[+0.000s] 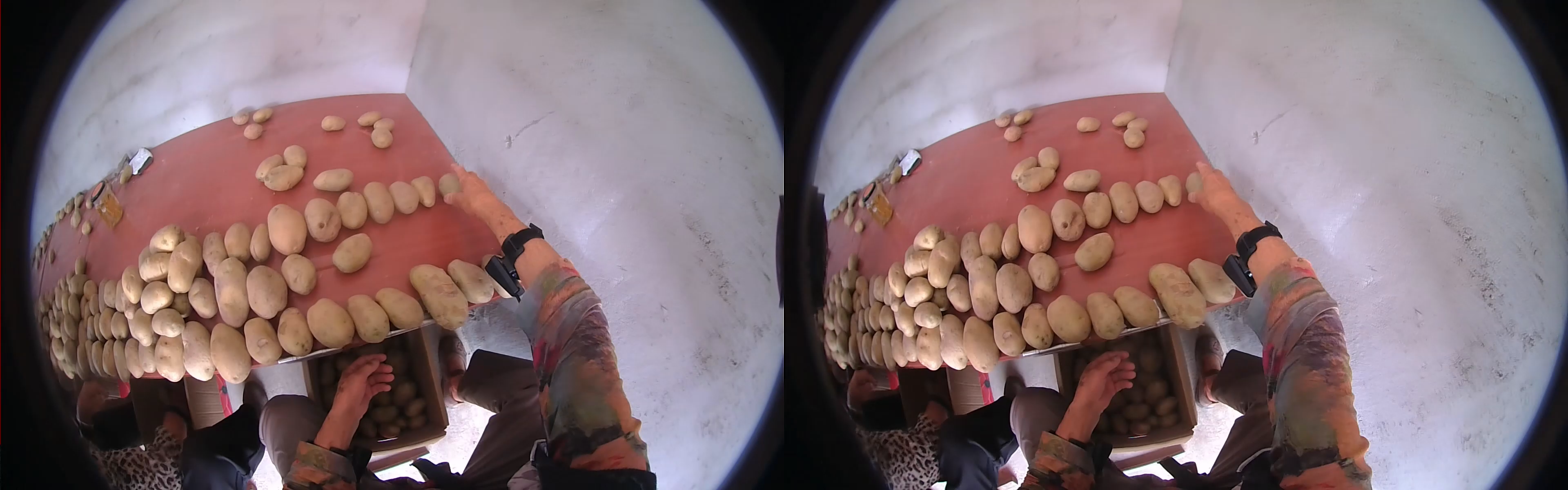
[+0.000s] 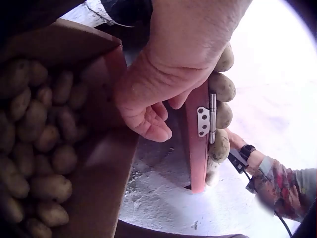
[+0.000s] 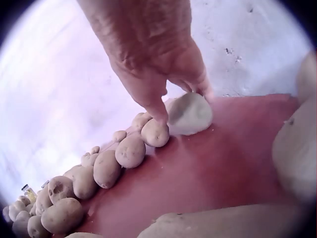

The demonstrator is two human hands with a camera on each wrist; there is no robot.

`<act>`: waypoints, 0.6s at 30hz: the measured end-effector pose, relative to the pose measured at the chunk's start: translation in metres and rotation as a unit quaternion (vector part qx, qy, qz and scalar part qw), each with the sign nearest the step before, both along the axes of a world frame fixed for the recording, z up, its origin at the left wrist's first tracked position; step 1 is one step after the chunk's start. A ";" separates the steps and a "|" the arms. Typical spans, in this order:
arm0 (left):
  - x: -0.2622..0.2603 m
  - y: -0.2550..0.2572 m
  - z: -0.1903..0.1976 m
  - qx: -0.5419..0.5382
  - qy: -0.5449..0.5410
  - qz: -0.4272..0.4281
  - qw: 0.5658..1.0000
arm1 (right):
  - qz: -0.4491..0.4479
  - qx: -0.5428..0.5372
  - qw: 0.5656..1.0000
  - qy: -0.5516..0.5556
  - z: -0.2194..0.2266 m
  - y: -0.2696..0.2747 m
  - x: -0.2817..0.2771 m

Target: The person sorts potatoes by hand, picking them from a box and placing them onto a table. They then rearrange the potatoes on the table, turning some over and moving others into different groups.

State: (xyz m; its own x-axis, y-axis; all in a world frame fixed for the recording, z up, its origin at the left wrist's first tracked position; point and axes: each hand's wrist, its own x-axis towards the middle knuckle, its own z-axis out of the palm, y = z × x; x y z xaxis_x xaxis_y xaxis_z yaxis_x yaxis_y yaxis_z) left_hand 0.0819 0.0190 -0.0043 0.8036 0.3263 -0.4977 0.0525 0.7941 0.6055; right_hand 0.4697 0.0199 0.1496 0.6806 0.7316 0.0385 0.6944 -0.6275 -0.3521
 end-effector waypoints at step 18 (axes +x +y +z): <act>0.005 0.005 -0.016 0.043 0.026 0.010 0.999 | 0.010 -0.129 0.985 -0.114 0.007 -0.027 -0.010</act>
